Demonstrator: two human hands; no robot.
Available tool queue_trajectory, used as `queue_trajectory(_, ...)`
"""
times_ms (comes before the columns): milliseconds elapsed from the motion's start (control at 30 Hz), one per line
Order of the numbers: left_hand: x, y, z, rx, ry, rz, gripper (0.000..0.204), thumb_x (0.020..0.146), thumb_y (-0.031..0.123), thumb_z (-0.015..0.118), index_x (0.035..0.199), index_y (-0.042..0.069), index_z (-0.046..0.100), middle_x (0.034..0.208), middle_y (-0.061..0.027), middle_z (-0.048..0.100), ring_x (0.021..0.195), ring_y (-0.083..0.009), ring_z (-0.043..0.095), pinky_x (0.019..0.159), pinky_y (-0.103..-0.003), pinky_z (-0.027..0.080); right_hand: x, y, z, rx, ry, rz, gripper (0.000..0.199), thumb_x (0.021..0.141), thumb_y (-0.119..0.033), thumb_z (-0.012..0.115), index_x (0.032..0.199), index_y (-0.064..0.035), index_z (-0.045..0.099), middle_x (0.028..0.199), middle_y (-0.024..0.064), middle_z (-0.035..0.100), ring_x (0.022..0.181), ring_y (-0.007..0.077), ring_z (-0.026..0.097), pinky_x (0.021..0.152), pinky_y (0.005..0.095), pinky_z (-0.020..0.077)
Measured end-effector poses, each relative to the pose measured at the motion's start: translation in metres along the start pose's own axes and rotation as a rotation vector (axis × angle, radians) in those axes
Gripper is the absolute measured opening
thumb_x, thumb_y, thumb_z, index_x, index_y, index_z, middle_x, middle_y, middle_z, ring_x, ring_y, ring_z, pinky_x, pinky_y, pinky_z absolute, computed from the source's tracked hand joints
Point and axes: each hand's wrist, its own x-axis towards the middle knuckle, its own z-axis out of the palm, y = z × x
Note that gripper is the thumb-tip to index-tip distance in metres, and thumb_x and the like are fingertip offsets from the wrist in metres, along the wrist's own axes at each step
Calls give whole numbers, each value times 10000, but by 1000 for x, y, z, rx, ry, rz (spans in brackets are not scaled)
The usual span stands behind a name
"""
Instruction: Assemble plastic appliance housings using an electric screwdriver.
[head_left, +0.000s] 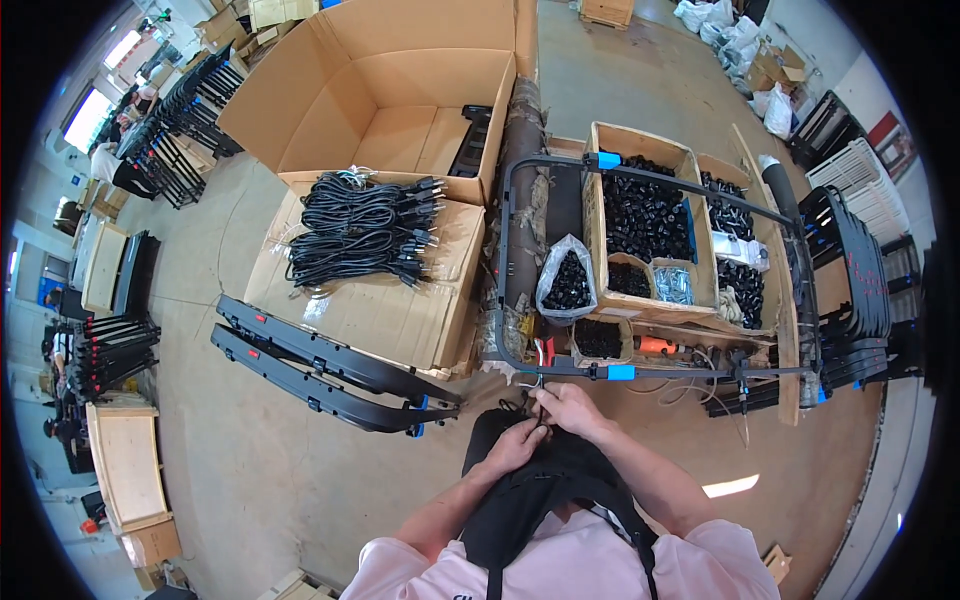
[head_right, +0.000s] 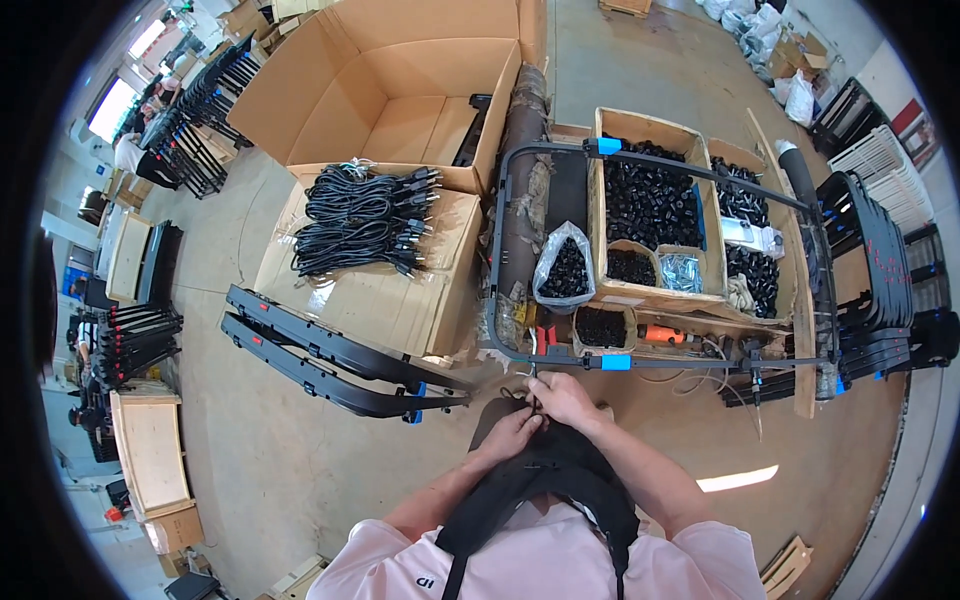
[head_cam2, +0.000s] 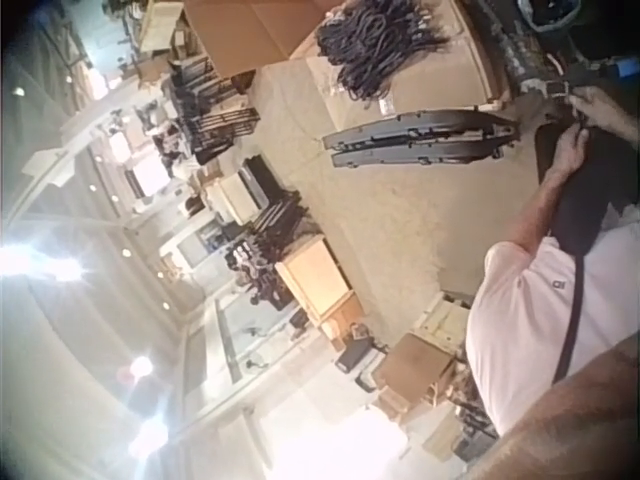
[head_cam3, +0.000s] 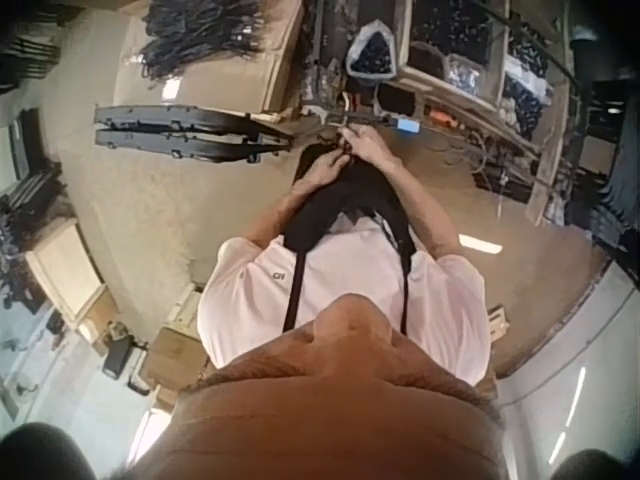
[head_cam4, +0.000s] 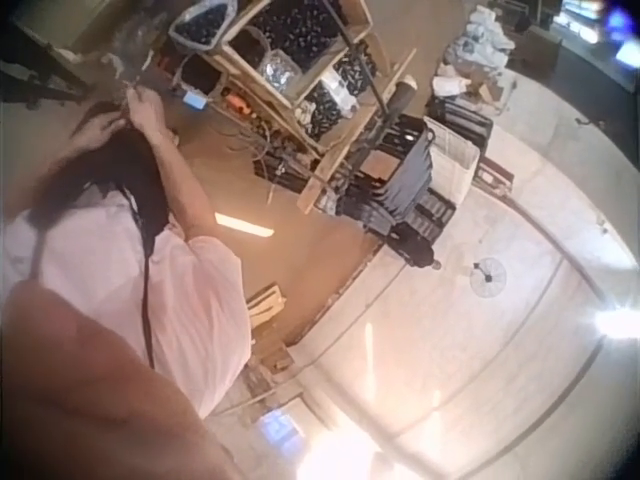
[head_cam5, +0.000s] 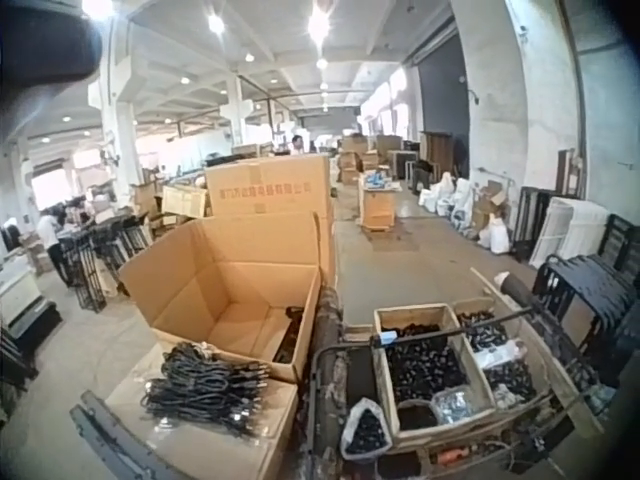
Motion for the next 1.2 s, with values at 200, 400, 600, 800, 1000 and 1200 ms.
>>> queue_trajectory(200, -15, -9, -11, -17, 90, 8, 351, 1099, 356, 527, 1117, 58, 711, 950, -144, 715, 918, -261, 699, 854, -372, 545, -4, -78, -57, -571, 371, -405, 370, 952, -390, 646, 1019, -58, 793, 969, 223, 750, 939, 399, 721, 836, 482, 558)
queue_trajectory(400, -17, -18, -8, -99, 205, -50, 373, 1117, 337, 504, 1131, 36, 724, 950, -95, 719, 922, -181, 660, 869, -333, 520, 83, -74, -69, -629, -67, 159, 431, 904, -456, 714, 1029, -55, 810, 899, 186, 757, 832, 325, 714, 786, 458, 554)
queue_trajectory(600, -27, -10, -8, -284, 153, -186, 342, 1120, 310, 490, 1199, 42, 688, 883, -32, 643, 818, -135, 586, 810, -301, 507, 91, -49, -63, -246, -36, -99, 351, 930, -403, 729, 983, -67, 819, 794, 73, 715, 751, 183, 653, 658, 361, 513)
queue_trajectory(800, -32, 19, -12, -125, 71, -99, 319, 1111, 259, 488, 1277, 41, 650, 907, -17, 633, 829, -133, 590, 813, -312, 517, 104, -22, -70, 41, 34, -58, 333, 979, -348, 698, 878, -43, 786, 699, 21, 644, 615, 132, 563, 583, 342, 457)
queue_trajectory(1000, -18, 37, -8, -59, 323, -136, 328, 1108, 235, 466, 1293, 32, 647, 947, -60, 698, 910, -157, 669, 875, -330, 545, 130, -36, -94, 650, 476, -39, 331, 1070, -301, 603, 914, -21, 685, 618, 1, 528, 484, 116, 513, 440, 290, 407)
queue_trajectory(1200, -7, 37, 6, -39, 338, -225, 310, 1116, 253, 481, 1271, 49, 656, 854, -8, 601, 813, -111, 588, 788, -287, 511, 142, -62, -87, 664, 332, -242, 331, 1075, -303, 594, 939, -18, 696, 613, 0, 536, 481, 117, 521, 460, 288, 419)
